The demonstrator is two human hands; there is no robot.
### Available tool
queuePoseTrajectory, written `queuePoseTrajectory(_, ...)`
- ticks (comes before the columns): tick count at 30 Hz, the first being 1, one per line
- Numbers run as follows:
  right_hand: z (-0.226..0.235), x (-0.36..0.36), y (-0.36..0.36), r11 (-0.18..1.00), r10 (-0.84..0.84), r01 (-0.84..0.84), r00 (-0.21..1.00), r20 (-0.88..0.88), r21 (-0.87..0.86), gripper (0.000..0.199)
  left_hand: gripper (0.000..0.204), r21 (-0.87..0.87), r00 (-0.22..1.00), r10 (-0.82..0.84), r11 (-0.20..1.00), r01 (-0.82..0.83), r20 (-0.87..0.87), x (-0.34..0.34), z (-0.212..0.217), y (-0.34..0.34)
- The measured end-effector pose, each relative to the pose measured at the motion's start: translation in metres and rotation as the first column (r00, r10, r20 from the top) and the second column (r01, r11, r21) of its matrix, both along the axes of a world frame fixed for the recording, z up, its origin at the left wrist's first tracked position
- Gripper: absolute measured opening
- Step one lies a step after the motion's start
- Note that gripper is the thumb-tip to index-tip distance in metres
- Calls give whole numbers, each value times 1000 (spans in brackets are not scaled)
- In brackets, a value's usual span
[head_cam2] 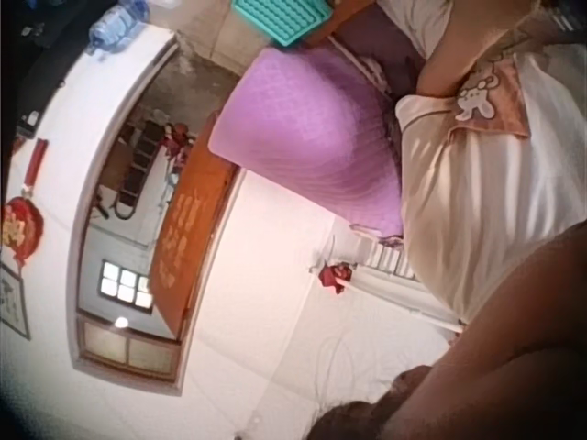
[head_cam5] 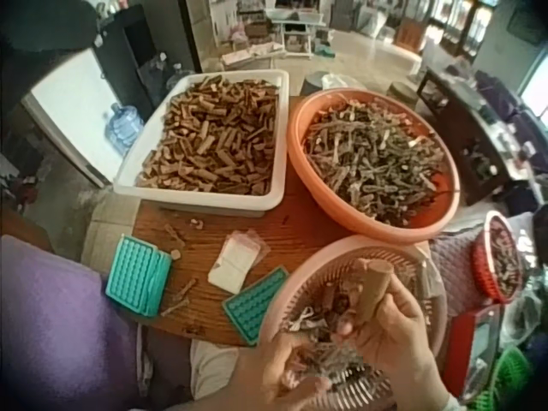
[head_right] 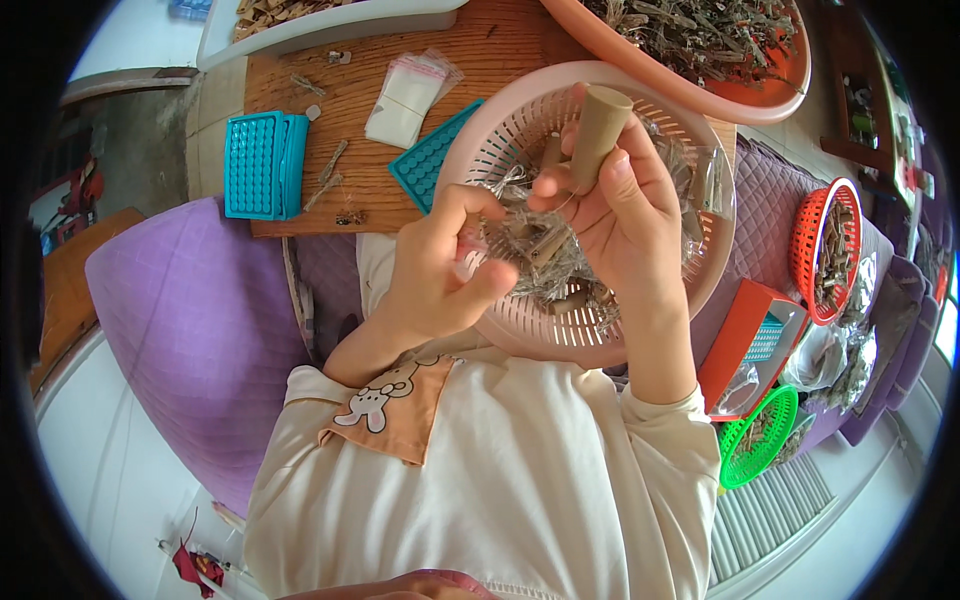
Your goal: The person sits at a low table and repeatedly picks up small plastic bags and dried herb bundles. They place the herbs into the bags, fold the tops, and place the finished packages into a pink basket. The process is repetitive and involves handling multiple small items.
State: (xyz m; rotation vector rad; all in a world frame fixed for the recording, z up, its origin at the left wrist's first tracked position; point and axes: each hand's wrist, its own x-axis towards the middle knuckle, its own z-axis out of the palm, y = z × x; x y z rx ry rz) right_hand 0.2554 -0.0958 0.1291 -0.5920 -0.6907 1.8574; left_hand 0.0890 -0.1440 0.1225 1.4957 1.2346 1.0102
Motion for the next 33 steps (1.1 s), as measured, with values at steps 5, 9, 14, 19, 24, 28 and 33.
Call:
queuePoseTrajectory(5,3,-10,-10,989,-94,82,991,-96,-120,46,25,-42,991,63,997,-68,-119,2,1,0)
queuePoseTrajectory(9,0,-11,-13,974,-136,111,984,-115,-198,43,16,83,992,-8,996,18,-128,-3,-5,-2)
queuePoseTrajectory(14,1,-15,-18,990,37,22,910,412,-138,37,16,252,994,-32,966,58,-106,-4,-8,-7)
queuePoseTrajectory(19,6,-13,-21,965,251,-159,785,567,-207,29,17,332,958,51,942,48,-284,-9,-3,-4)
queuePoseTrajectory(24,-2,4,-19,921,371,-257,808,458,-293,37,18,419,864,86,895,151,-496,-13,3,-1)
queuePoseTrajectory(28,8,-1,-21,945,324,-250,794,515,-211,32,18,460,791,105,855,238,-603,-14,-3,-1)
queuePoseTrajectory(33,14,-4,-22,986,161,-125,544,823,-110,28,12,506,932,102,857,96,-348,-24,-19,16)
